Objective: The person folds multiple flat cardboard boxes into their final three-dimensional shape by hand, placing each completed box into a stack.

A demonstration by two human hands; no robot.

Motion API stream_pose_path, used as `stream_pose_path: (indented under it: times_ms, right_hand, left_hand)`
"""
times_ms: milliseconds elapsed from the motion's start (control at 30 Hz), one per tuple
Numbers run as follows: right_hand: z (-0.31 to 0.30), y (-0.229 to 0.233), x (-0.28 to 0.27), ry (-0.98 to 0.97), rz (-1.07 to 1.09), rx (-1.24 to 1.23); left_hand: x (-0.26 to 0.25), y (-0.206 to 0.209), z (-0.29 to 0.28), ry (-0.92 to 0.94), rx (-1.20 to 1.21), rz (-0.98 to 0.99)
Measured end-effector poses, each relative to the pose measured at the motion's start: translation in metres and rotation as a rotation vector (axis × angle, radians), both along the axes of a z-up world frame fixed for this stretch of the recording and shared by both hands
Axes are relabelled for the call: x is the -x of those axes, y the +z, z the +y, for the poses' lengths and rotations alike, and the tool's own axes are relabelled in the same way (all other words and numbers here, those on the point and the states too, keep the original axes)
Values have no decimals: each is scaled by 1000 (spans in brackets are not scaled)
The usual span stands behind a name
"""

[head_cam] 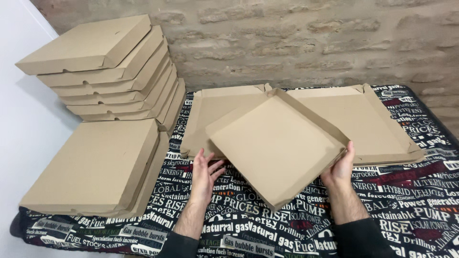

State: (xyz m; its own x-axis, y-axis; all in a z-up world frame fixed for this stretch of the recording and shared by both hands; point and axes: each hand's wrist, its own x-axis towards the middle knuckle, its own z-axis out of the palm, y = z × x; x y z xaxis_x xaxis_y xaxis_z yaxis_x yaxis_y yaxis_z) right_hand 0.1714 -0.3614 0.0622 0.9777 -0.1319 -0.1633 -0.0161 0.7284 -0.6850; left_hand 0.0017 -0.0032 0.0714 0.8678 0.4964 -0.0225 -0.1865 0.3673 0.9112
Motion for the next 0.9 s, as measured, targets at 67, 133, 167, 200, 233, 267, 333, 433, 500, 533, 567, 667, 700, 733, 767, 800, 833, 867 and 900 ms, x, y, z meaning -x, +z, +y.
stream_pose_path:
  times_ms: [67, 133, 167, 200, 233, 267, 333, 433, 500, 533, 567, 667, 700, 733, 767, 800, 833, 867, 900]
  right_hand:
    - [-2, -9, -12, 8, 33, 54]
    - [-10, -27, -22, 15, 66, 109]
    - [-16, -40, -26, 5, 64, 210]
    - [-23, -55, -28, -4, 66, 314]
    - [-22, -53, -24, -6, 68, 315]
    - [-20, -51, -22, -27, 50, 374]
    - [-16, -51, -25, -50, 30, 434]
    - [-10, -36, -15, -43, -62, 558]
    - [-2, 6, 27, 32, -70, 755]
    - [-4, -5, 13, 32, -70, 756]
    - [-6, -15, 0, 23, -86, 833]
    - [-16, -60, -37, -4, -99, 933]
    - [-20, -75, -50, -24, -102, 953]
    - [-17, -67, -43, -24, -102, 954]
    - [-15, -60, -36, 40, -110, 888]
    - [-13, -53, -29, 103, -120, 822]
    - [-5, -24, -15, 103, -120, 822]
    - [2, 5, 0, 285, 31, 741]
    - [10, 34, 14, 466, 175, 651]
  left_hand:
    - [4, -21, 10, -43, -18, -37]
    - [5, -39, 19, -87, -35, -74]
    - [4, -47, 23, -72, -182, -72]
    - [6, -56, 26, -56, -324, -65]
    - [4, -68, 29, -58, -323, -64]
    - [2, -80, 32, -92, -355, -36]
    - [2, -83, 32, -128, -385, -9]
    - [8, -67, 24, -95, -469, 53]
    - [9, -64, 24, -54, -556, 132]
    - [10, -61, 24, -54, -555, 132]
    - [10, -59, 24, -25, -600, 123]
    - [21, -35, 12, 19, -676, 186]
    - [25, -23, 7, 38, -710, 254]
    - [25, -24, 9, 37, -709, 254]
    - [24, -26, 10, 56, -742, 322]
    - [24, -27, 12, 76, -776, 389]
    - [27, -16, 9, 75, -775, 388]
    - [30, -6, 5, 60, -773, 460]
    - [32, 5, 2, 43, -770, 532]
